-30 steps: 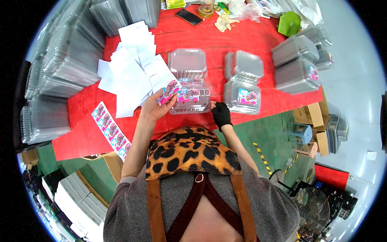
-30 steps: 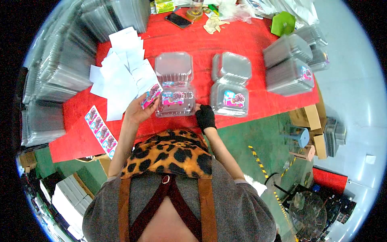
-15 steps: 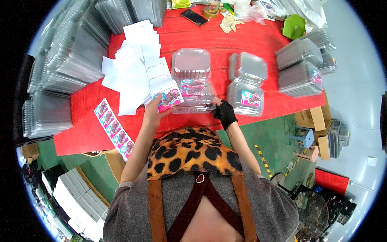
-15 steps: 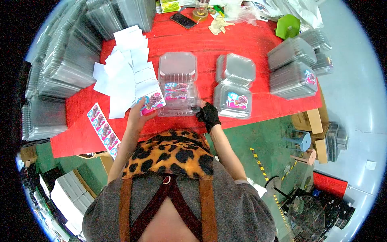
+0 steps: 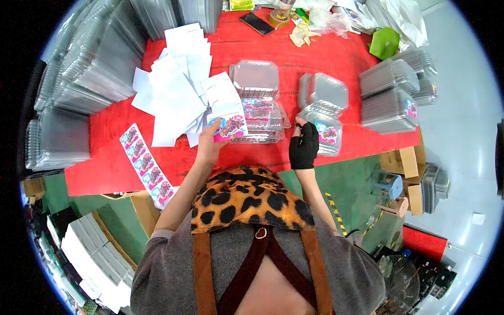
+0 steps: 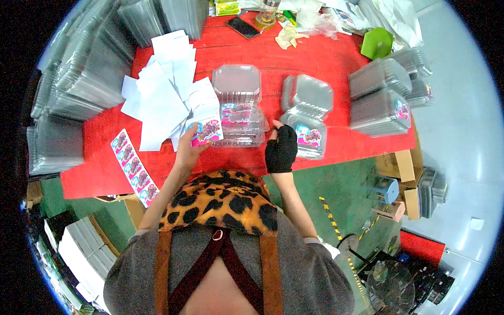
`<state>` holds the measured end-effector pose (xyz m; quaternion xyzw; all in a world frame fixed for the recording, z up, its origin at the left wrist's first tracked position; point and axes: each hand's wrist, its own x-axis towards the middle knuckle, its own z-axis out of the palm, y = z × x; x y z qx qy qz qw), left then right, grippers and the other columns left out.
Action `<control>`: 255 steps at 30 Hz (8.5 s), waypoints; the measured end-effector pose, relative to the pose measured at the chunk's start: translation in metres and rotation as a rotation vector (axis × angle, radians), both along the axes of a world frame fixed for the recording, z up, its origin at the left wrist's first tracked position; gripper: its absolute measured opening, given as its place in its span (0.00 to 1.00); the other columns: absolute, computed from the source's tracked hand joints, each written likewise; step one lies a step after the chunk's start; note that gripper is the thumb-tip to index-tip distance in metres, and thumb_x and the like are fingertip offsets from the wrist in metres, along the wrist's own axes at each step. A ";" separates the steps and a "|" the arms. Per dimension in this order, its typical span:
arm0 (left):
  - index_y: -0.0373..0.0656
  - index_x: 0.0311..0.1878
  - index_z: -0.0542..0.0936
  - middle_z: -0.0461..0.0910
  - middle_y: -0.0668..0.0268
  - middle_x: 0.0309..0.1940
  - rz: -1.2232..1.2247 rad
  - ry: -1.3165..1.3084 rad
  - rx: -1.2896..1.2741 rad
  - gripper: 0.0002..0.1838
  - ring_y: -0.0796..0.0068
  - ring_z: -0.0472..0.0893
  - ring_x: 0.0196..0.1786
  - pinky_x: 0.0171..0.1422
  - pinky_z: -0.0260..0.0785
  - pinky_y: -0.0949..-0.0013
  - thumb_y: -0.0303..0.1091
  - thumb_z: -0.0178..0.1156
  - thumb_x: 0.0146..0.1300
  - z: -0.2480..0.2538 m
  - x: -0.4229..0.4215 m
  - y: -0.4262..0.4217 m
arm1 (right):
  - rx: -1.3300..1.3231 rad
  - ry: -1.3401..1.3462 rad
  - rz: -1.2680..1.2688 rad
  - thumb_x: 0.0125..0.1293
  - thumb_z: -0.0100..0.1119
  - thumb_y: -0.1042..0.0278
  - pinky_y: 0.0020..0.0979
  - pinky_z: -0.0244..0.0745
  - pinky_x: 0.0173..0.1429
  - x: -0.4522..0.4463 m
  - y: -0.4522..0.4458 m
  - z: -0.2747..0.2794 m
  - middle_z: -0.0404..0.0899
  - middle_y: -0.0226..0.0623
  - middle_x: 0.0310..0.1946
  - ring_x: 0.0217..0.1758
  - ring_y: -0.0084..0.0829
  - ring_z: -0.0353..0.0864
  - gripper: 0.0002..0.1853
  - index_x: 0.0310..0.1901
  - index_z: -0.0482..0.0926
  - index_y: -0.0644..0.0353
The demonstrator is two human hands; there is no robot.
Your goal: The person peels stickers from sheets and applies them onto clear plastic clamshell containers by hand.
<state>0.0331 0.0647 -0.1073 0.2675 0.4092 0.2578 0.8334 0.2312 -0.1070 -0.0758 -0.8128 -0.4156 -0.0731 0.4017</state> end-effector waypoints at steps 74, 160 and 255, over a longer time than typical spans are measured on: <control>0.33 0.53 0.76 0.80 0.60 0.47 -0.039 -0.190 0.063 0.17 0.70 0.80 0.49 0.56 0.73 0.62 0.36 0.56 0.68 -0.009 0.020 -0.021 | -0.094 0.477 0.498 0.61 0.67 0.64 0.29 0.74 0.35 -0.040 0.071 -0.002 0.82 0.41 0.27 0.30 0.28 0.81 0.11 0.35 0.84 0.65; 0.32 0.58 0.66 0.67 0.55 0.46 -0.001 -0.305 -0.385 0.15 0.58 0.73 0.51 0.70 0.63 0.41 0.31 0.41 0.75 0.048 0.093 0.043 | -0.244 -0.320 0.577 0.61 0.58 0.65 0.41 0.77 0.44 0.049 0.063 -0.087 0.82 0.40 0.41 0.44 0.42 0.81 0.09 0.39 0.82 0.58; 0.35 0.46 0.76 0.79 0.60 0.35 -0.431 0.150 0.869 0.15 0.70 0.78 0.40 0.47 0.69 0.64 0.39 0.50 0.72 0.012 0.095 -0.045 | 0.043 0.750 -0.044 0.59 0.59 0.64 0.37 0.75 0.53 -0.005 0.035 -0.137 0.82 0.52 0.41 0.47 0.42 0.82 0.16 0.46 0.81 0.65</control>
